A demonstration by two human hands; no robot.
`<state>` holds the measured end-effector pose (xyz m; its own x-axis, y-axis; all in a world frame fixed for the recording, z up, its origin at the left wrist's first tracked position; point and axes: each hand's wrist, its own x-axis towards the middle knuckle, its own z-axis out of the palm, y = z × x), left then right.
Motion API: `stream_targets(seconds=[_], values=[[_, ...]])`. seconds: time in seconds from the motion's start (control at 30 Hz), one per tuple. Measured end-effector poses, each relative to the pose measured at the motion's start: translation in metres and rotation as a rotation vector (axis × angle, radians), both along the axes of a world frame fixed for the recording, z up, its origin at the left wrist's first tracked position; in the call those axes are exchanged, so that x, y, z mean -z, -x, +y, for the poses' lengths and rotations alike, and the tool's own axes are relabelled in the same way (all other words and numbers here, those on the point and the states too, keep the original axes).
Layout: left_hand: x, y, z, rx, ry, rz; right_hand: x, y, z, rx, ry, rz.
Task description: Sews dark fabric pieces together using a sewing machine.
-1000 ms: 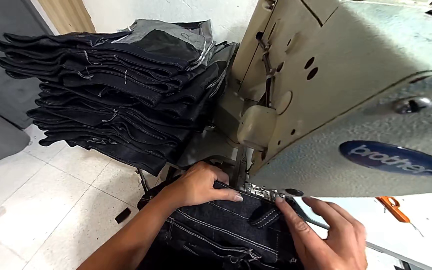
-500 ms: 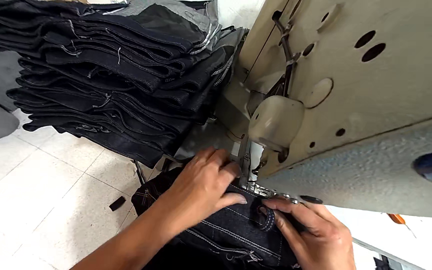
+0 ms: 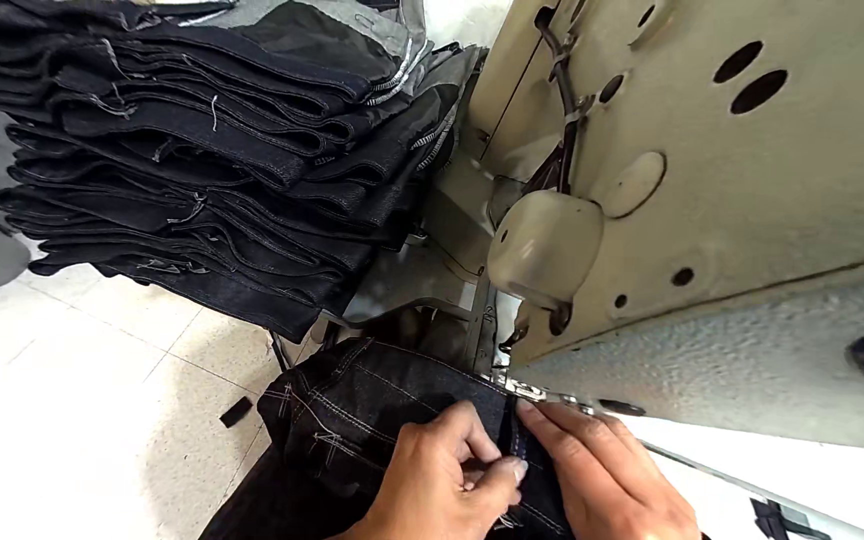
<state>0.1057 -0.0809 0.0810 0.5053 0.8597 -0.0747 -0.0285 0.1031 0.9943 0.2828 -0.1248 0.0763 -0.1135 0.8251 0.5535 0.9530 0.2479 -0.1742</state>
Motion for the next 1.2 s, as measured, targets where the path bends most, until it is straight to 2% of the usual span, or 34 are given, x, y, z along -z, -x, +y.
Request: stream_targets(seconds=[0.07,0.1,0.13,0.17,0.23,0.27,0.3,0.37,0.5,0.6,0.67,0.8,0.97,1.2], values=[[-0.005,0.0,0.002,0.035,0.032,0.05,-0.001,-0.001,-0.005,-0.004,0.046,-0.032],[-0.005,0.002,0.005,0.077,-0.03,0.107,-0.001,-0.003,-0.006,-0.006,0.065,-0.027],[-0.002,0.004,0.007,0.103,-0.185,0.181,-0.001,-0.005,-0.007,-0.011,0.08,-0.016],[0.004,0.005,0.007,0.086,-0.431,0.264,-0.001,-0.007,-0.007,-0.017,0.085,-0.008],[0.024,0.009,0.014,-0.074,-1.058,0.393,0.002,-0.01,-0.005,-0.023,0.079,-0.009],[0.03,0.013,0.02,-0.128,-1.302,0.393,0.003,-0.011,-0.004,-0.023,0.074,-0.014],[0.032,0.016,0.028,-0.112,-1.469,0.375,0.004,-0.012,-0.003,-0.02,0.063,-0.025],[0.033,0.018,0.04,-0.012,-1.638,0.375,0.005,-0.01,-0.001,-0.001,0.025,-0.069],[0.035,0.016,0.05,0.105,-1.606,0.359,0.009,-0.011,0.002,-0.013,-0.038,-0.047],[0.036,0.018,0.051,0.141,-1.566,0.363,0.023,-0.025,0.0,-0.034,0.012,0.304],[0.035,0.018,0.052,0.131,-1.534,0.382,0.029,-0.032,-0.003,0.047,0.09,0.451],[0.029,0.01,0.052,0.083,-1.513,0.457,0.031,-0.041,0.005,0.111,0.068,0.436],[0.021,0.008,0.047,0.072,-1.536,0.525,0.024,-0.049,0.014,0.012,0.006,0.382],[0.02,0.009,0.044,0.083,-1.492,0.513,0.029,-0.052,0.009,-0.001,0.027,0.414]])
